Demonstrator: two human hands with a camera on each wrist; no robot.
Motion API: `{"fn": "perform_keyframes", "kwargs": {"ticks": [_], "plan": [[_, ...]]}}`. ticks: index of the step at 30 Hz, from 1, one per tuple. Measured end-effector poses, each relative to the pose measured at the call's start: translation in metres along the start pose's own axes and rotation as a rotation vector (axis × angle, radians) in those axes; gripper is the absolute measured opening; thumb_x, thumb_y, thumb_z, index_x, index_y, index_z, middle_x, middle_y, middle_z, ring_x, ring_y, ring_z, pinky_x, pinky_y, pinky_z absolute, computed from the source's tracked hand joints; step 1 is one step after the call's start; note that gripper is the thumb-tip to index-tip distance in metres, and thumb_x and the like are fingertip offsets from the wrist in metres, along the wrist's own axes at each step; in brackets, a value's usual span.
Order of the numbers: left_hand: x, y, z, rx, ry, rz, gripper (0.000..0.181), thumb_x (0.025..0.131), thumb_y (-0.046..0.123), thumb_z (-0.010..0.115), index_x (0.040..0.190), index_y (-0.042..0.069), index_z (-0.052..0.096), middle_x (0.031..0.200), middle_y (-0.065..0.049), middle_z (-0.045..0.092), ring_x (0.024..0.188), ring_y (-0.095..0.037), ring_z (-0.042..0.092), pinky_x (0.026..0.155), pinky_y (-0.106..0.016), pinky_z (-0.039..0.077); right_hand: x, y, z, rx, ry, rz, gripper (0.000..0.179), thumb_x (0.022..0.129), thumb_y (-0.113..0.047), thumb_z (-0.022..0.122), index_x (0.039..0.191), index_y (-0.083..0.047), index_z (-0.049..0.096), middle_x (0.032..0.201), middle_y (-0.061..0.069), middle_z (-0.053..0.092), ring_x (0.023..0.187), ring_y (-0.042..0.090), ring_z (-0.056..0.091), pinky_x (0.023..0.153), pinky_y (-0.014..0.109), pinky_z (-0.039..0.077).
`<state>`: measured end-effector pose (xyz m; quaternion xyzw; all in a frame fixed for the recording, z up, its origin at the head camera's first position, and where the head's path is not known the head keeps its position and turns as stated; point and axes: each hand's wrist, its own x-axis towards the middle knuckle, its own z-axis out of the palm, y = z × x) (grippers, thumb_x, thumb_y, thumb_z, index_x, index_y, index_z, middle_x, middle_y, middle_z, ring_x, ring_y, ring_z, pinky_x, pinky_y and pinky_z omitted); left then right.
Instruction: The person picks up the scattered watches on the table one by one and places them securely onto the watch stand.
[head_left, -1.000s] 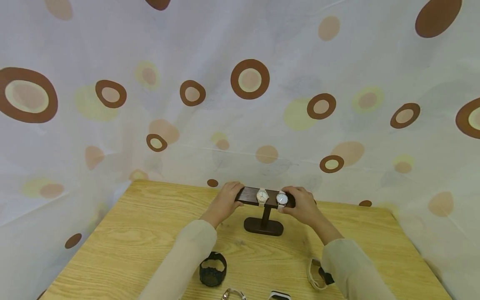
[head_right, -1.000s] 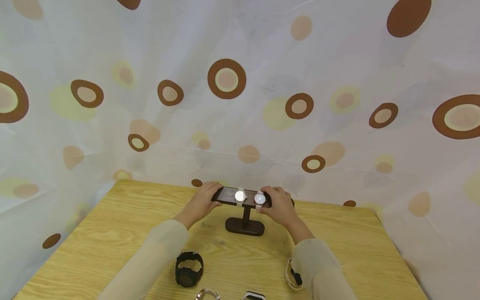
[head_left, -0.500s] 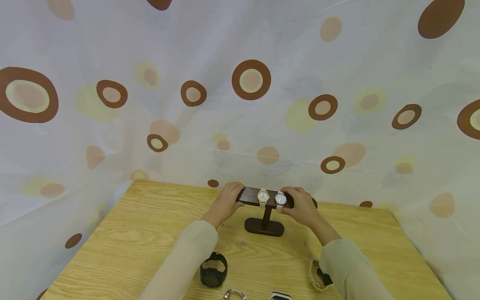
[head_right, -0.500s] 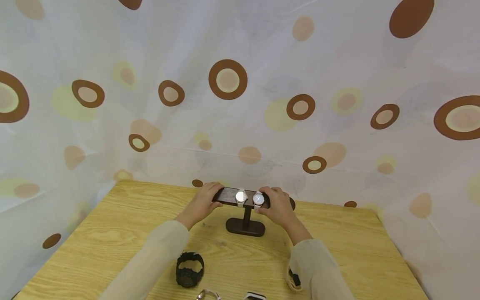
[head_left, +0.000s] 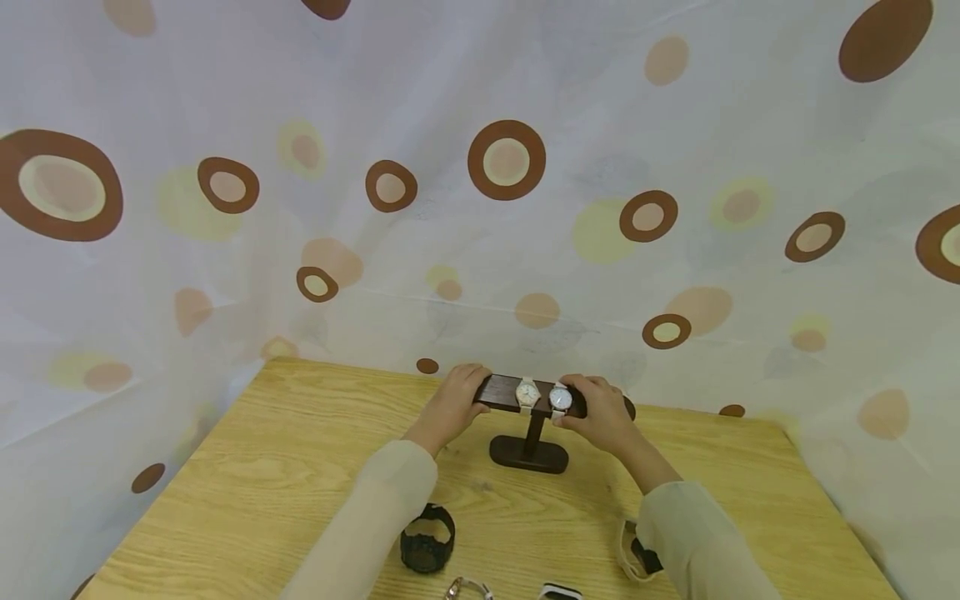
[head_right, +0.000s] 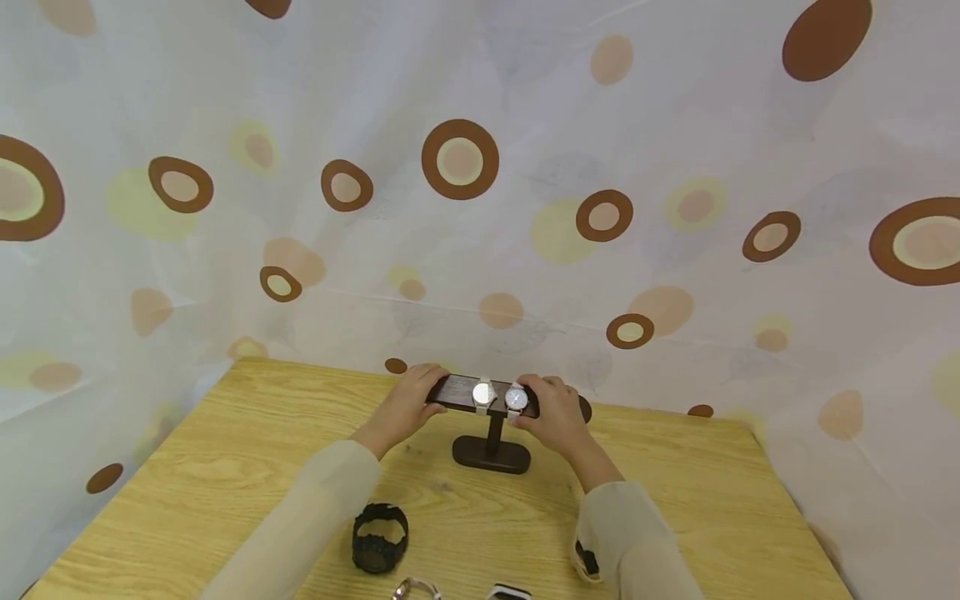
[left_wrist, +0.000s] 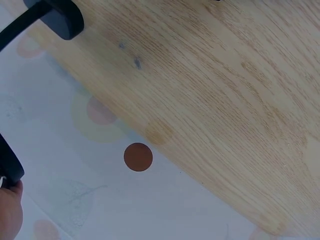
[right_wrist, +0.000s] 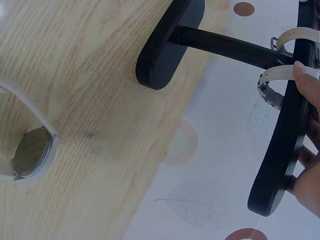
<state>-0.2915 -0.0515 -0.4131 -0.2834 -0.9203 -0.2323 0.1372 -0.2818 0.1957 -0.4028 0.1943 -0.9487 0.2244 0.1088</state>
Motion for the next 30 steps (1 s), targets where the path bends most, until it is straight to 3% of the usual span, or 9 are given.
{"fn": "perform_keyframes", "kwargs": {"ticks": [10, 14, 21, 30], "plan": [[0.001, 0.001, 0.004, -0.05, 0.02, -0.009, 0.046, 0.081, 0.013, 0.069, 0.122, 0.0, 0.052, 0.127, -0.017, 0.053, 0.122, -0.033, 0.047, 0.105, -0.04, 0.041, -0.005, -0.001, 0.001, -0.012, 0.041, 0.008, 0.058, 0.074, -0.02, 0.078, 0.125, -0.004, 0.054, 0.122, 0.02, 0.057, 0.123, 0.044, 0.041, 0.098, 0.069, 0.028], [0.003, 0.001, 0.005, -0.077, 0.038, -0.002, 0.045, 0.08, 0.011, 0.07, 0.12, -0.001, 0.053, 0.125, -0.018, 0.054, 0.12, -0.034, 0.048, 0.103, -0.041, 0.042, -0.011, -0.003, 0.005, 0.016, 0.127, -0.007, 0.064, 0.072, -0.019, 0.08, 0.127, -0.002, 0.053, 0.128, 0.019, 0.055, 0.128, 0.047, 0.034, 0.1, 0.071, 0.025], [0.003, 0.003, 0.005, -0.054, 0.022, -0.015, 0.046, 0.081, 0.013, 0.069, 0.121, -0.001, 0.053, 0.126, -0.018, 0.054, 0.121, -0.033, 0.048, 0.103, -0.041, 0.042, -0.025, -0.012, 0.007, 0.028, 0.314, -0.122, 0.065, 0.071, -0.015, 0.081, 0.125, 0.005, 0.051, 0.125, 0.023, 0.055, 0.121, 0.045, 0.04, 0.102, 0.063, 0.029], [0.001, 0.002, 0.0, -0.036, 0.006, -0.01, 0.046, 0.081, 0.012, 0.069, 0.123, -0.002, 0.053, 0.127, -0.018, 0.053, 0.122, -0.032, 0.047, 0.106, -0.04, 0.04, -0.045, -0.028, 0.008, 0.081, 0.403, -0.157, 0.055, 0.071, -0.004, 0.077, 0.12, 0.005, 0.055, 0.123, 0.025, 0.054, 0.116, 0.043, 0.044, 0.097, 0.063, 0.032]]}}
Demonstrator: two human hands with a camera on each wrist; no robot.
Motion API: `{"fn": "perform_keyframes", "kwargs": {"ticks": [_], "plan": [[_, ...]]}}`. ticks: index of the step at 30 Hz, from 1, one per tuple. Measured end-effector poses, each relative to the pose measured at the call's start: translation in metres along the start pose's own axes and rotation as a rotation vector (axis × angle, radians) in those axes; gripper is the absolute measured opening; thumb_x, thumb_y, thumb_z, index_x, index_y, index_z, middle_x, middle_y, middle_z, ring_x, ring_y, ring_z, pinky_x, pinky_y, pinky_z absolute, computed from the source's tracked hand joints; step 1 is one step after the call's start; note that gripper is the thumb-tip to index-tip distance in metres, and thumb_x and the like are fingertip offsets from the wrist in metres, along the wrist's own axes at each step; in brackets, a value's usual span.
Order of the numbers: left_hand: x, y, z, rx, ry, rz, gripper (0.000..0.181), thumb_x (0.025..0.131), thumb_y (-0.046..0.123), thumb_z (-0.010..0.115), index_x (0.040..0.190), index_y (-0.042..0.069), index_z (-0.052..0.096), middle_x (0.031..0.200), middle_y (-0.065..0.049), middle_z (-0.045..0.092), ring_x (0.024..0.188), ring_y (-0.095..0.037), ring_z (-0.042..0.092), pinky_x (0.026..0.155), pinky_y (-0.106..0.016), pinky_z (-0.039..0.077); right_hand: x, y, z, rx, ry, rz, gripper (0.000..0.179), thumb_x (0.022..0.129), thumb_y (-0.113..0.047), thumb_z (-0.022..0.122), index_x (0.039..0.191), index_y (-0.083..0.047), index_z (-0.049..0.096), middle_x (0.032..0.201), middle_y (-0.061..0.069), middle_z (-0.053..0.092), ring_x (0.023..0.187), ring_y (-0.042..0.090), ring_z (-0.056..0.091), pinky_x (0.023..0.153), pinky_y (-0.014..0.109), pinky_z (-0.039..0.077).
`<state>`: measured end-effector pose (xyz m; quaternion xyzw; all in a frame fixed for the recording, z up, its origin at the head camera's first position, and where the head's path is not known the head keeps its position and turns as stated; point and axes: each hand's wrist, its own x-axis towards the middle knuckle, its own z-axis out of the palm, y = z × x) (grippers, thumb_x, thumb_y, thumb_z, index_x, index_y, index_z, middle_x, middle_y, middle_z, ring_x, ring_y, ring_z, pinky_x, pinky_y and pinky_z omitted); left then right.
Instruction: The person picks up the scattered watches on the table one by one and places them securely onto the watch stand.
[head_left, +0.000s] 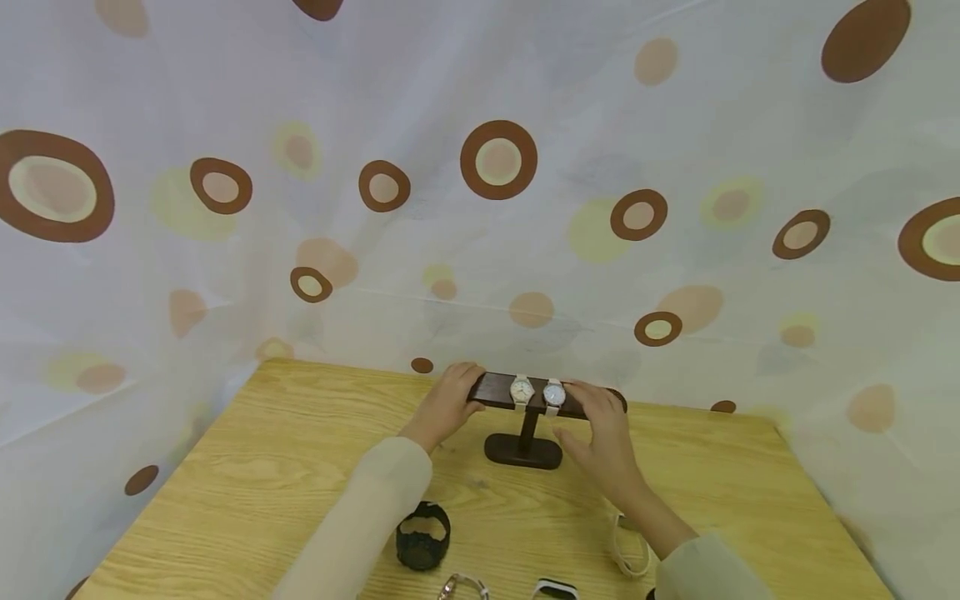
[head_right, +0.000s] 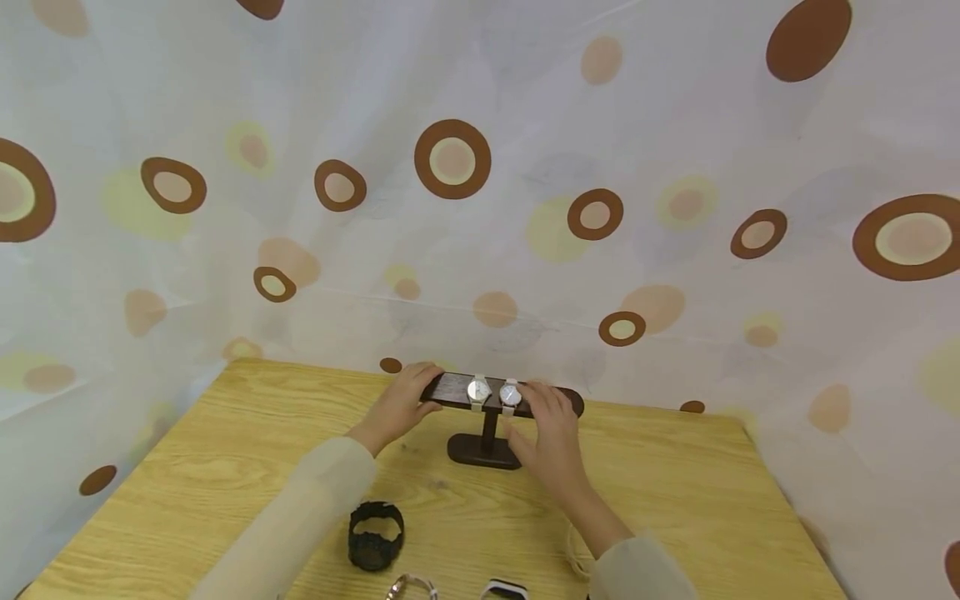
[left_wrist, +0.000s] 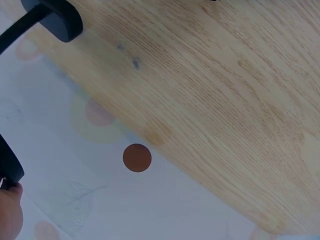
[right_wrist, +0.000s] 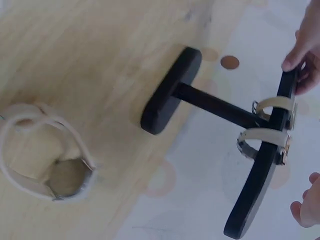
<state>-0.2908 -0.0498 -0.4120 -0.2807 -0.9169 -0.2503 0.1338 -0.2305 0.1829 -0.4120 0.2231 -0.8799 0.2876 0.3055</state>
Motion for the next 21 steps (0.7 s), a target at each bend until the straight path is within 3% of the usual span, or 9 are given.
{"fn": "perform_keyframes", "kwargs": {"ticks": [6, 13, 17, 21], "plan": [[-0.002, -0.002, 0.001, 0.021, -0.005, -0.007, 0.048, 0.082, 0.013, 0.069, 0.124, -0.001, 0.052, 0.129, -0.018, 0.052, 0.123, -0.033, 0.046, 0.105, -0.039, 0.041, -0.027, -0.013, 0.004, 0.019, -0.067, -0.01, 0.048, 0.072, -0.002, 0.075, 0.116, 0.005, 0.057, 0.118, 0.023, 0.057, 0.111, 0.041, 0.048, 0.092, 0.061, 0.039], [-0.006, -0.007, 0.006, 0.053, 0.004, -0.01, 0.058, 0.082, 0.017, 0.07, 0.132, -0.001, 0.046, 0.137, -0.021, 0.043, 0.129, -0.034, 0.04, 0.106, -0.04, 0.04, -0.06, -0.025, 0.012, 0.095, -0.222, 0.096, 0.04, 0.074, -0.002, 0.073, 0.112, -0.001, 0.061, 0.115, 0.016, 0.058, 0.109, 0.035, 0.05, 0.088, 0.054, 0.045], [-0.015, -0.01, 0.012, 0.023, 0.044, -0.062, 0.067, 0.082, 0.017, 0.071, 0.137, -0.002, 0.038, 0.142, -0.023, 0.035, 0.133, -0.036, 0.034, 0.107, -0.041, 0.039, -0.078, -0.023, 0.012, 0.152, -0.366, 0.185, 0.034, 0.079, -0.006, 0.07, 0.112, -0.003, 0.06, 0.114, 0.013, 0.059, 0.107, 0.032, 0.053, 0.087, 0.05, 0.048], [-0.025, -0.008, 0.02, -0.065, 0.052, -0.163, 0.077, 0.083, 0.015, 0.07, 0.143, -0.006, 0.025, 0.147, -0.026, 0.025, 0.137, -0.039, 0.026, 0.11, -0.045, 0.034, -0.095, -0.015, 0.007, 0.251, -0.539, 0.225, 0.031, 0.087, -0.01, 0.063, 0.116, 0.001, 0.056, 0.119, 0.015, 0.055, 0.11, 0.037, 0.05, 0.088, 0.05, 0.048]]}}
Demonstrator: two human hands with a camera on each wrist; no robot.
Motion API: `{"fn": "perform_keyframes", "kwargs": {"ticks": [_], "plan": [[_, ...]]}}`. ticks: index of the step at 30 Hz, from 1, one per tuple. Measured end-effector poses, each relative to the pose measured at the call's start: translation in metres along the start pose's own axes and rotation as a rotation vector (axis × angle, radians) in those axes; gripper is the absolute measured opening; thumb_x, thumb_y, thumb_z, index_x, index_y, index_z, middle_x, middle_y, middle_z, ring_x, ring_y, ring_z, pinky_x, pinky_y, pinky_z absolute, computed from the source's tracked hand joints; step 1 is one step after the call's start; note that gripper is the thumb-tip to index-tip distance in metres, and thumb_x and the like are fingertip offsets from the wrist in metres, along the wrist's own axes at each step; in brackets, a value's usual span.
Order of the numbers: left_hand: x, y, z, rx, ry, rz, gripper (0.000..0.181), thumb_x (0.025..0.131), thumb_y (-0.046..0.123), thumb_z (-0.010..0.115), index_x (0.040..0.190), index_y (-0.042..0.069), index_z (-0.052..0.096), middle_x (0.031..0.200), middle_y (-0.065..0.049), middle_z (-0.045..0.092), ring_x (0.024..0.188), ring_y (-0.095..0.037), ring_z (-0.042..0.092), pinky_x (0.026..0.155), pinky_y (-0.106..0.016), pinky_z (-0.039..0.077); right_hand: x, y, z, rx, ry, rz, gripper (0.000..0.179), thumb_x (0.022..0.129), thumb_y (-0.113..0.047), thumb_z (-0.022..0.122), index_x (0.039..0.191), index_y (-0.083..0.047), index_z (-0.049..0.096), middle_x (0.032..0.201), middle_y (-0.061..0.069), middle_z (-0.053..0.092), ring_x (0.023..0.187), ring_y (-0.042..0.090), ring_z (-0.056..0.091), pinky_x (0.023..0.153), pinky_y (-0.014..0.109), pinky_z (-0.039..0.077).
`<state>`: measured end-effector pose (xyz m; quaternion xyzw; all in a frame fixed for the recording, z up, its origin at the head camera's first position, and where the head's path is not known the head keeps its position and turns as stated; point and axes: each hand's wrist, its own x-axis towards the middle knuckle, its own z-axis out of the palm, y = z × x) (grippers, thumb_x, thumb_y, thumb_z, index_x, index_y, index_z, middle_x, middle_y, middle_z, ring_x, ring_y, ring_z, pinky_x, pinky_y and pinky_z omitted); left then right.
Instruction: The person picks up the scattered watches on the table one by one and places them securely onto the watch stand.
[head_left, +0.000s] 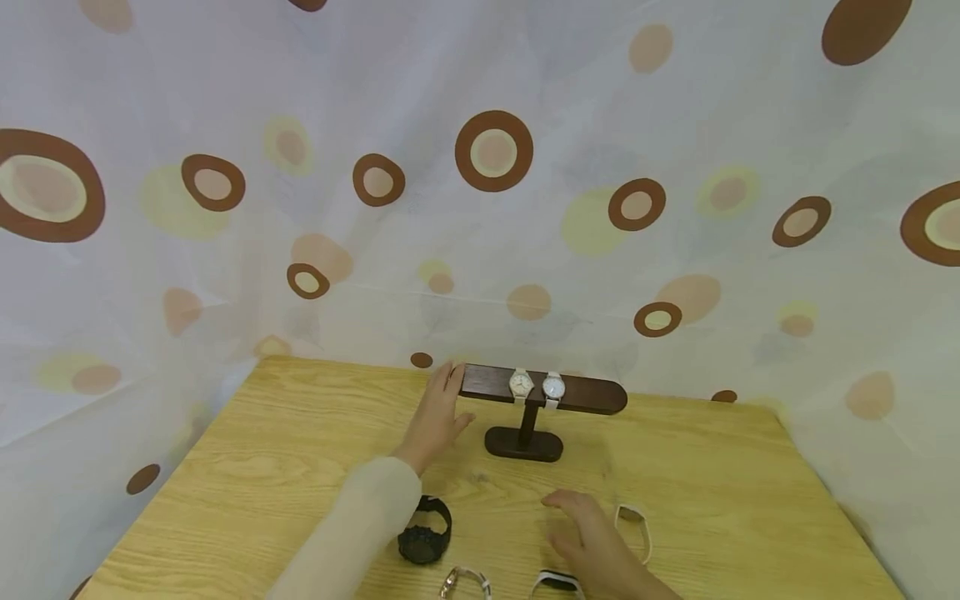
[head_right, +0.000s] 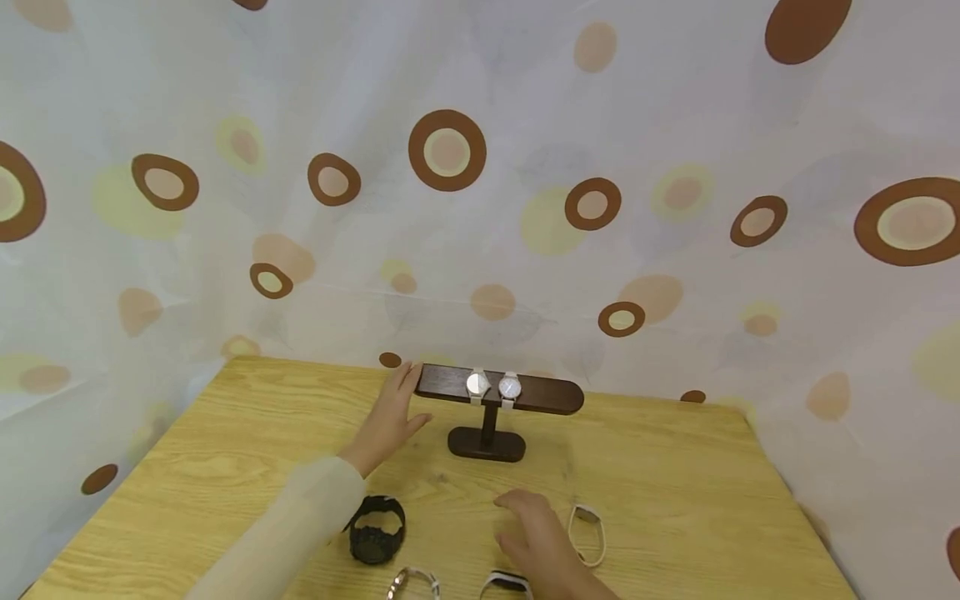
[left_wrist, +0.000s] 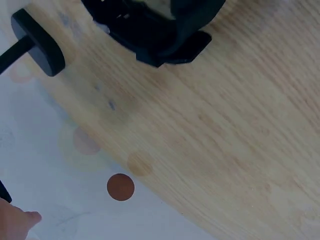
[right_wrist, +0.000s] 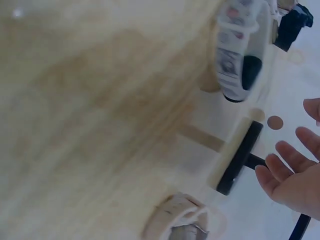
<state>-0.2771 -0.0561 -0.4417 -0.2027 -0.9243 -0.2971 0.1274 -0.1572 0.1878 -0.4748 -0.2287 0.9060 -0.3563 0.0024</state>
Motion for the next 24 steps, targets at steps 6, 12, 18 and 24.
{"fn": "perform_keyframes", "kwargs": {"ticks": [6, 12, 18, 24], "plan": [[-0.012, 0.005, 0.009, -0.223, 0.002, -0.19, 0.089, 0.086, 0.011, 0.066, 0.147, -0.004, 0.004, 0.152, -0.026, 0.011, 0.141, -0.039, 0.013, 0.115, -0.049, 0.022, -0.02, 0.014, 0.003, -0.043, -0.136, 0.022, 0.038, 0.087, -0.023, 0.065, 0.115, 0.002, 0.057, 0.117, 0.016, 0.059, 0.105, 0.04, 0.054, 0.086, 0.049, 0.049], [-0.023, 0.007, 0.021, -0.335, -0.03, -0.27, 0.083, 0.088, 0.008, 0.063, 0.146, -0.006, 0.006, 0.149, -0.03, 0.016, 0.138, -0.044, 0.018, 0.112, -0.053, 0.027, -0.031, 0.032, 0.009, -0.055, -0.187, -0.007, 0.039, 0.084, -0.018, 0.067, 0.113, 0.007, 0.057, 0.11, 0.018, 0.062, 0.099, 0.037, 0.056, 0.083, 0.036, 0.051], [-0.032, 0.016, 0.031, -0.251, -0.104, -0.217, 0.059, 0.082, 0.004, 0.068, 0.129, -0.017, 0.04, 0.13, -0.035, 0.042, 0.121, -0.047, 0.044, 0.1, -0.05, 0.044, -0.034, 0.041, 0.012, -0.083, -0.175, -0.055, 0.04, 0.08, -0.016, 0.071, 0.109, 0.008, 0.058, 0.1, 0.016, 0.063, 0.09, 0.023, 0.059, 0.075, 0.027, 0.051], [-0.043, 0.035, 0.043, -0.269, -0.24, -0.209, 0.048, 0.079, 0.005, 0.07, 0.116, -0.019, 0.051, 0.12, -0.033, 0.051, 0.112, -0.043, 0.052, 0.093, -0.048, 0.048, -0.035, 0.041, 0.012, -0.098, -0.146, -0.074, 0.028, 0.077, -0.012, 0.072, 0.097, 0.003, 0.061, 0.086, 0.008, 0.061, 0.076, 0.009, 0.054, 0.064, 0.022, 0.046]]}}
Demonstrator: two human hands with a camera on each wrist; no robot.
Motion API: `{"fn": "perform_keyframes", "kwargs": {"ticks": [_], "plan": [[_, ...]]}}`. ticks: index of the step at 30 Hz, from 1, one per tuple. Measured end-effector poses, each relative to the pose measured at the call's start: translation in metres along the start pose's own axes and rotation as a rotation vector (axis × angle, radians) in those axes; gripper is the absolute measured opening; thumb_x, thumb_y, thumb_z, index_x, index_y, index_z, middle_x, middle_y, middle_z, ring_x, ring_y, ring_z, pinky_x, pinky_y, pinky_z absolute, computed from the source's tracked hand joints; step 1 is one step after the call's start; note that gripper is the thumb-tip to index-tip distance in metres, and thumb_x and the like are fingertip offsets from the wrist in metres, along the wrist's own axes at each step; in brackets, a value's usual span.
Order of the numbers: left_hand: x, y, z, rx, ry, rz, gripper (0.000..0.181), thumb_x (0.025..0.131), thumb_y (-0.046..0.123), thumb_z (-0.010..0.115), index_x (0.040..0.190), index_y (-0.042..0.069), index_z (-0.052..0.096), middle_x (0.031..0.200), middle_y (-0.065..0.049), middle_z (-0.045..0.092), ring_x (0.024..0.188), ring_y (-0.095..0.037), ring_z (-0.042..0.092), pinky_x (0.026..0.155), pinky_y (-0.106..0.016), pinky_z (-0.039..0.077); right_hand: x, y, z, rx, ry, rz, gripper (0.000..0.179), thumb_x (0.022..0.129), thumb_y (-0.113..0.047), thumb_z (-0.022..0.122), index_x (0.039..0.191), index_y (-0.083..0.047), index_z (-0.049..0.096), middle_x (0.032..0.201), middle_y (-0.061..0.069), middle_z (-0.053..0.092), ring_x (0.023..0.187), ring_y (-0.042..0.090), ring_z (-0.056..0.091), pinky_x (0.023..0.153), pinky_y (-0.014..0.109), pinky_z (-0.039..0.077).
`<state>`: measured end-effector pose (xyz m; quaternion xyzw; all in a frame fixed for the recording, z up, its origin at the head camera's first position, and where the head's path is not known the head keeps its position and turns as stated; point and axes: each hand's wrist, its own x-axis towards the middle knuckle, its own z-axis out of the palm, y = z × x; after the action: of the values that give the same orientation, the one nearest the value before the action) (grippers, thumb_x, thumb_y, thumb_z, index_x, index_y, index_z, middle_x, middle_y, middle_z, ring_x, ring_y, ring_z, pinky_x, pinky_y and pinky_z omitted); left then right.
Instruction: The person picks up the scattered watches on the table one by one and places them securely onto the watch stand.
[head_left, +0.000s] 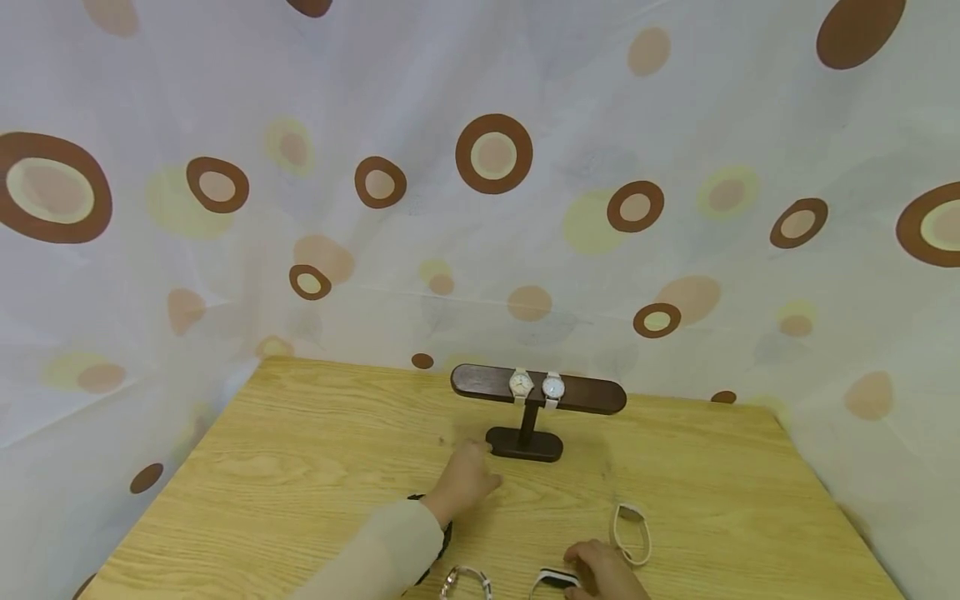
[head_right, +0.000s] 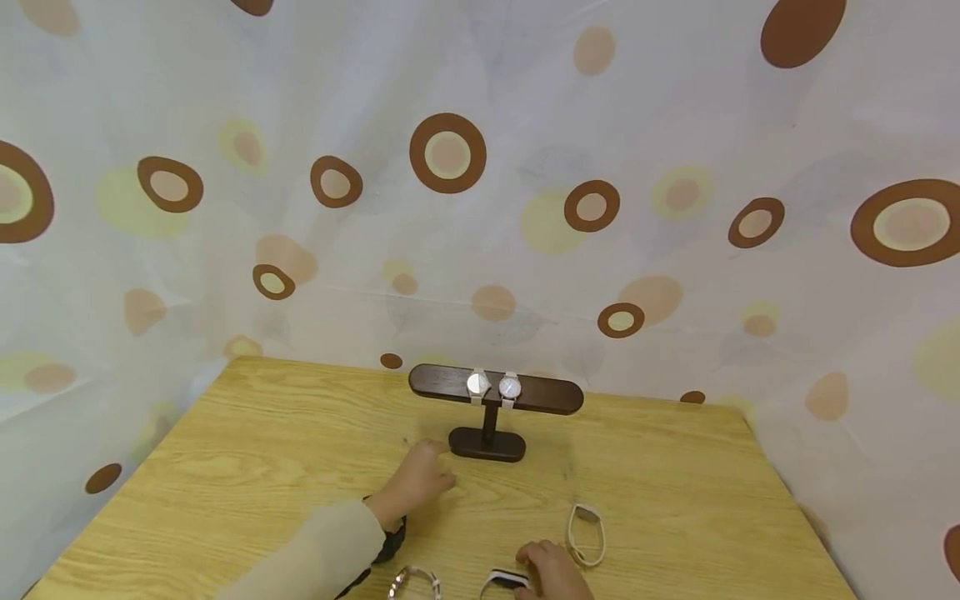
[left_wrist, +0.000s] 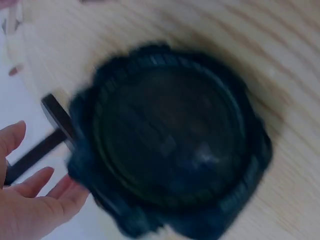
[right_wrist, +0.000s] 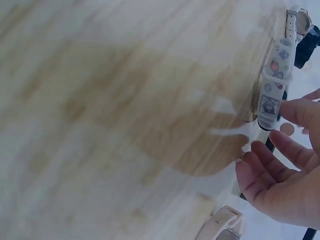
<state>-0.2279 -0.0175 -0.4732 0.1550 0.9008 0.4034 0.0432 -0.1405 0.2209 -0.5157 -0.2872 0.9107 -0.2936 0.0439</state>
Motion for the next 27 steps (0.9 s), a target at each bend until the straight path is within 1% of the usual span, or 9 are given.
{"fn": "perform_keyframes", "kwargs": {"ticks": [3, 8, 11, 13, 15, 18, 19, 21, 27], "plan": [[-0.007, 0.007, 0.011, -0.03, -0.104, -0.006, 0.044, 0.081, 0.009, 0.069, 0.117, -0.014, 0.055, 0.121, -0.028, 0.055, 0.116, -0.041, 0.051, 0.094, -0.047, 0.048, 0.0, -0.002, 0.0, 0.059, -0.012, 0.044, 0.025, 0.076, -0.009, 0.071, 0.095, 0.003, 0.06, 0.081, 0.004, 0.057, 0.07, 0.002, 0.047, 0.058, 0.02, 0.042], [-0.015, 0.016, 0.028, -0.034, -0.237, -0.015, 0.035, 0.081, 0.009, 0.069, 0.11, -0.008, 0.061, 0.11, -0.02, 0.063, 0.104, -0.033, 0.06, 0.084, -0.039, 0.054, 0.0, -0.011, 0.001, 0.18, -0.03, 0.152, 0.023, 0.076, -0.002, 0.068, 0.096, 0.004, 0.059, 0.079, 0.002, 0.053, 0.065, -0.002, 0.04, 0.054, 0.019, 0.038], [-0.016, 0.013, 0.038, -0.03, -0.275, -0.006, 0.031, 0.08, 0.009, 0.07, 0.106, -0.007, 0.063, 0.101, -0.015, 0.065, 0.093, -0.025, 0.062, 0.076, -0.031, 0.054, 0.0, -0.014, 0.002, 0.226, -0.035, 0.2, 0.021, 0.076, 0.002, 0.065, 0.096, 0.003, 0.058, 0.079, 0.003, 0.052, 0.064, -0.002, 0.041, 0.053, 0.019, 0.038], [-0.016, 0.007, 0.045, -0.018, -0.283, 0.031, 0.029, 0.08, 0.012, 0.07, 0.103, -0.006, 0.064, 0.092, -0.01, 0.065, 0.083, -0.016, 0.06, 0.069, -0.026, 0.052, 0.0, -0.015, 0.002, 0.241, -0.04, 0.222, 0.021, 0.076, 0.003, 0.063, 0.096, 0.003, 0.058, 0.08, 0.004, 0.053, 0.064, -0.002, 0.042, 0.053, 0.019, 0.039], [-0.018, 0.005, 0.048, -0.038, -0.294, 0.047, 0.029, 0.081, 0.013, 0.07, 0.102, -0.006, 0.065, 0.087, -0.008, 0.063, 0.076, -0.013, 0.057, 0.065, -0.024, 0.05, 0.0, -0.015, 0.002, 0.245, -0.042, 0.217, 0.02, 0.076, 0.004, 0.062, 0.096, 0.003, 0.058, 0.081, 0.004, 0.054, 0.064, -0.002, 0.042, 0.054, 0.019, 0.039], [-0.022, 0.01, 0.046, -0.109, -0.317, 0.02, 0.028, 0.081, 0.012, 0.069, 0.102, -0.006, 0.065, 0.083, -0.007, 0.061, 0.073, -0.012, 0.055, 0.062, -0.024, 0.049, 0.002, -0.015, 0.003, 0.249, -0.045, 0.19, 0.019, 0.076, 0.005, 0.061, 0.095, 0.004, 0.059, 0.082, 0.005, 0.056, 0.065, -0.003, 0.043, 0.054, 0.018, 0.04], [-0.025, 0.015, 0.043, -0.147, -0.327, -0.014, 0.028, 0.081, 0.01, 0.069, 0.102, -0.007, 0.064, 0.085, -0.008, 0.061, 0.075, -0.014, 0.055, 0.064, -0.025, 0.05, 0.002, -0.015, 0.003, 0.245, -0.043, 0.178, 0.019, 0.076, 0.006, 0.061, 0.094, 0.004, 0.059, 0.083, 0.006, 0.057, 0.065, -0.003, 0.043, 0.055, 0.018, 0.04], [-0.029, 0.02, 0.04, -0.191, -0.34, -0.045, 0.024, 0.083, 0.009, 0.067, 0.102, -0.006, 0.065, 0.088, -0.009, 0.062, 0.078, -0.016, 0.057, 0.065, -0.026, 0.051, 0.003, -0.014, 0.004, 0.249, -0.035, 0.149, 0.018, 0.075, 0.007, 0.06, 0.093, 0.004, 0.059, 0.082, 0.006, 0.058, 0.066, -0.004, 0.043, 0.054, 0.018, 0.04], [-0.034, 0.027, 0.037, -0.25, -0.395, -0.109, 0.019, 0.086, 0.007, 0.062, 0.1, -0.006, 0.065, 0.089, -0.01, 0.064, 0.08, -0.019, 0.059, 0.068, -0.029, 0.053, 0.007, -0.015, 0.007, 0.226, 0.055, 0.048, 0.016, 0.078, 0.007, 0.061, 0.093, 0.004, 0.058, 0.081, 0.006, 0.056, 0.064, -0.005, 0.041, 0.051, 0.017, 0.04]]}}
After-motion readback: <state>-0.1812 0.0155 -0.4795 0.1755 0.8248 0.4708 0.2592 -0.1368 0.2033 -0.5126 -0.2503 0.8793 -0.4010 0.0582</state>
